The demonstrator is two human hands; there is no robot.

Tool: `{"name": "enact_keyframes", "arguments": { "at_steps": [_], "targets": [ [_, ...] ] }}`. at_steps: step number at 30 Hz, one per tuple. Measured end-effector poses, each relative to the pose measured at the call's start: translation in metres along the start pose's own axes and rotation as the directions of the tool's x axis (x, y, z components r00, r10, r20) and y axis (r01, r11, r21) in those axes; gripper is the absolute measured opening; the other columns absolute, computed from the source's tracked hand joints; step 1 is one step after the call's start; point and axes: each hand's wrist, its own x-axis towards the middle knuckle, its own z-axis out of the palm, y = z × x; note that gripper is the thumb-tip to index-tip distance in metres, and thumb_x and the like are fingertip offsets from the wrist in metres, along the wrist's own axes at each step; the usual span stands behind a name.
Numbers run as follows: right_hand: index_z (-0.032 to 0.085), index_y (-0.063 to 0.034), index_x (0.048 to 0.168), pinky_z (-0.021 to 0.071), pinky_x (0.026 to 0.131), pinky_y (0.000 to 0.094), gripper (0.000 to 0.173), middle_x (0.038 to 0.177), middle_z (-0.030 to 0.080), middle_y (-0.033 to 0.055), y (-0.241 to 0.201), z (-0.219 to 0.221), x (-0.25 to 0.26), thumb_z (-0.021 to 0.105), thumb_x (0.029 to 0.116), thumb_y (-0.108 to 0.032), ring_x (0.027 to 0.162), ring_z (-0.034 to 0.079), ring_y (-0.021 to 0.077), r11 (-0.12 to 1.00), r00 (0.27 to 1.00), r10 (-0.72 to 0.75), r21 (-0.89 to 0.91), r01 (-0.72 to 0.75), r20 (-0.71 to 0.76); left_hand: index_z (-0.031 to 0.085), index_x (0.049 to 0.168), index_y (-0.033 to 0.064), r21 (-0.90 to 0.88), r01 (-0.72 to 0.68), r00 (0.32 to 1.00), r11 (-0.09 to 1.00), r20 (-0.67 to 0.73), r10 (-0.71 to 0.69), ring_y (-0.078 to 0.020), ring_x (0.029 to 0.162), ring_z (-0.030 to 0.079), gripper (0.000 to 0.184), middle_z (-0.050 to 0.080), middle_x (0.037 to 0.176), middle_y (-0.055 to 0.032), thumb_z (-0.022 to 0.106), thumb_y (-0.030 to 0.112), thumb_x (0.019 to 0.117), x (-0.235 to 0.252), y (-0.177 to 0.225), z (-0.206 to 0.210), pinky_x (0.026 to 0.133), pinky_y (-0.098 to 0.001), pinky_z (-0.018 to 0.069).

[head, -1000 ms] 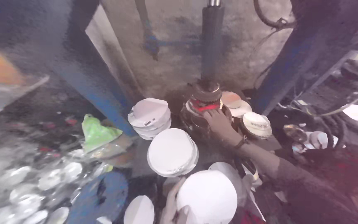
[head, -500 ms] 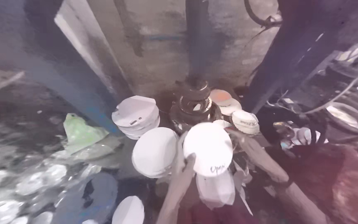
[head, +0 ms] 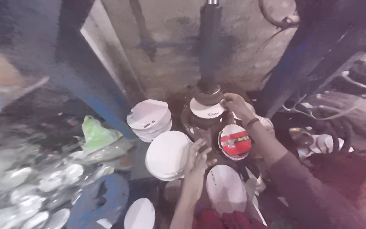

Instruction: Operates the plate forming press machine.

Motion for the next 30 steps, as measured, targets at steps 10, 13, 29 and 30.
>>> {"name": "enact_keyframes", "arguments": {
  "at_steps": [10, 13, 29, 30],
  "targets": [
    [0.071, -0.0035, 0.121, 0.0524, 0.085, 0.0612, 0.029, 0.108, 0.072, 0.0217, 0.001, -0.086, -0.074, 0.053, 0.1074, -0.021, 0.096, 0.069, 0.038, 0.864, 0.958, -0.115, -0.503, -0.033, -0.261, 0.047, 0.142, -0.0021, 0.542, -0.139, 0.985, 0.829, 0.159, 0.061, -0.0159, 0.089, 0.069, 0.046, 0.056, 0.137, -0.0149, 0.05, 0.013, 0.0988, 0.001, -0.019, -0.006, 0.066, -0.0312, 0.0599],
    [0.071, -0.0043, 0.117, 0.0511, 0.081, 0.0691, 0.026, 0.106, 0.071, 0.0248, 0.011, -0.119, -0.11, 0.057, 0.1042, -0.021, 0.098, 0.068, 0.0457, 0.727, 0.93, 0.068, -0.621, -0.293, -0.361, 0.049, 0.144, -0.0023, 0.832, -0.154, 0.987, 0.534, 0.153, 0.047, -0.0284, 0.091, 0.07, 0.046, 0.058, 0.134, -0.0237, 0.053, 0.017, 0.1028, 0.023, -0.023, 0.012, 0.076, -0.0443, 0.0593],
    [0.073, -0.0021, 0.114, 0.0477, 0.103, 0.0578, 0.024, 0.113, 0.074, 0.0179, 0.071, -0.067, -0.173, 0.058, 0.1015, -0.017, 0.11, 0.069, 0.0372, 0.678, 0.982, -0.181, -0.73, 0.089, -0.049, 0.053, 0.134, -0.0086, 0.939, -0.004, 0.999, 0.343, 0.015, -0.03, -0.0434, 0.109, 0.064, 0.038, 0.06, 0.125, -0.031, 0.051, 0.009, 0.1009, 0.046, -0.046, 0.058, 0.094, -0.0565, 0.0501],
    [0.074, -0.0013, 0.109, 0.0533, 0.096, 0.0554, 0.021, 0.107, 0.075, 0.0172, 0.075, -0.064, -0.175, 0.057, 0.1008, -0.011, 0.103, 0.072, 0.0365, 0.672, 0.952, -0.279, -0.734, 0.101, -0.125, 0.05, 0.136, -0.01, 0.929, -0.02, 1.0, 0.368, 0.021, 0.0, -0.0441, 0.107, 0.064, 0.039, 0.061, 0.122, -0.032, 0.049, 0.008, 0.1013, 0.043, -0.046, 0.057, 0.093, -0.0573, 0.0504]
  ]
}}
